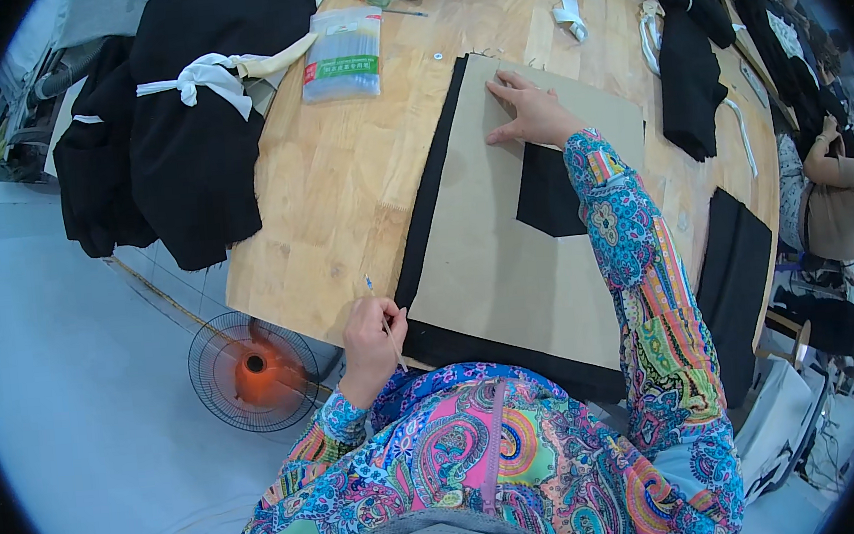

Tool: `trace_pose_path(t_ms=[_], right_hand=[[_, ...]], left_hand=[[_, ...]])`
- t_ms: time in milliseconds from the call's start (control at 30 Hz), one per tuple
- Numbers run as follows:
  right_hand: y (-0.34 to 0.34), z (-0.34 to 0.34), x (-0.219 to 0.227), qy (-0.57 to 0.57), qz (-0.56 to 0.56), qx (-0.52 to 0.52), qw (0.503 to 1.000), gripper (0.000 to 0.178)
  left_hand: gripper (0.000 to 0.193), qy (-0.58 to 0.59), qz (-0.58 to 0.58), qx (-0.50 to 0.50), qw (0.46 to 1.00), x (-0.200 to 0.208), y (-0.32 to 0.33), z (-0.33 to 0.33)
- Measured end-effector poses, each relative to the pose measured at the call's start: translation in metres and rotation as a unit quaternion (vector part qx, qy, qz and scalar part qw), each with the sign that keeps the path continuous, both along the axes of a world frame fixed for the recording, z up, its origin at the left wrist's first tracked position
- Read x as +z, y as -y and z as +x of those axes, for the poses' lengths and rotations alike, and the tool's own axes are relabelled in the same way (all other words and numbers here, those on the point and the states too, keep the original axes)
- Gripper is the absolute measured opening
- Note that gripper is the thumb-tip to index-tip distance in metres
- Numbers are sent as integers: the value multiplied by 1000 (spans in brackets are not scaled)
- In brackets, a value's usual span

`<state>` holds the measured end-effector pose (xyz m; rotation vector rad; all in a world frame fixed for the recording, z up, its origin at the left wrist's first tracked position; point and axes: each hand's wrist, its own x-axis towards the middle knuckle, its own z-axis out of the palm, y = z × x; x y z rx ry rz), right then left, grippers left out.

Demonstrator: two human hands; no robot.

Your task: The person uses a cardboard template and a blue marking tool to trace shapes onto a stack of black fabric. They repeatedly align the template, trace the outline, and move the template to a new position on the fabric stack.

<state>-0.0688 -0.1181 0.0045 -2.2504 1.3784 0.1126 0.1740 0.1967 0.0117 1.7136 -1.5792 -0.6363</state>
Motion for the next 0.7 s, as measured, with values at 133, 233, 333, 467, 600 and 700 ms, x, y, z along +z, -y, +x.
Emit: trace_pose_path(t_ms=[133, 233, 333, 467, 600, 700], right_hand=[[-1, 1, 1, -6, -1, -1, 1000, 95], [-2, 1, 2, -9, -5, 0, 1000, 94], [-3, 2, 4, -12, -6, 0, 1000, 94], [-6, 8, 12, -16, 2, -6, 1000, 93], [-7, 5, 14, -16, 5, -10, 1000, 93], [-7, 5, 14, -13, 6, -11, 1000, 93]], left_hand=[[17, -12, -6, -14, 1000, 5, 2, 0], [19, -9, -25, -25, 999, 3, 2, 2], [19, -20, -17, -20, 999, 4, 0, 0], [20, -65, -11, -1, 998, 6, 0, -2], [20, -59, 6, -6, 998, 6, -3, 1], [17, -41, 1, 3, 999, 6, -2, 3]])
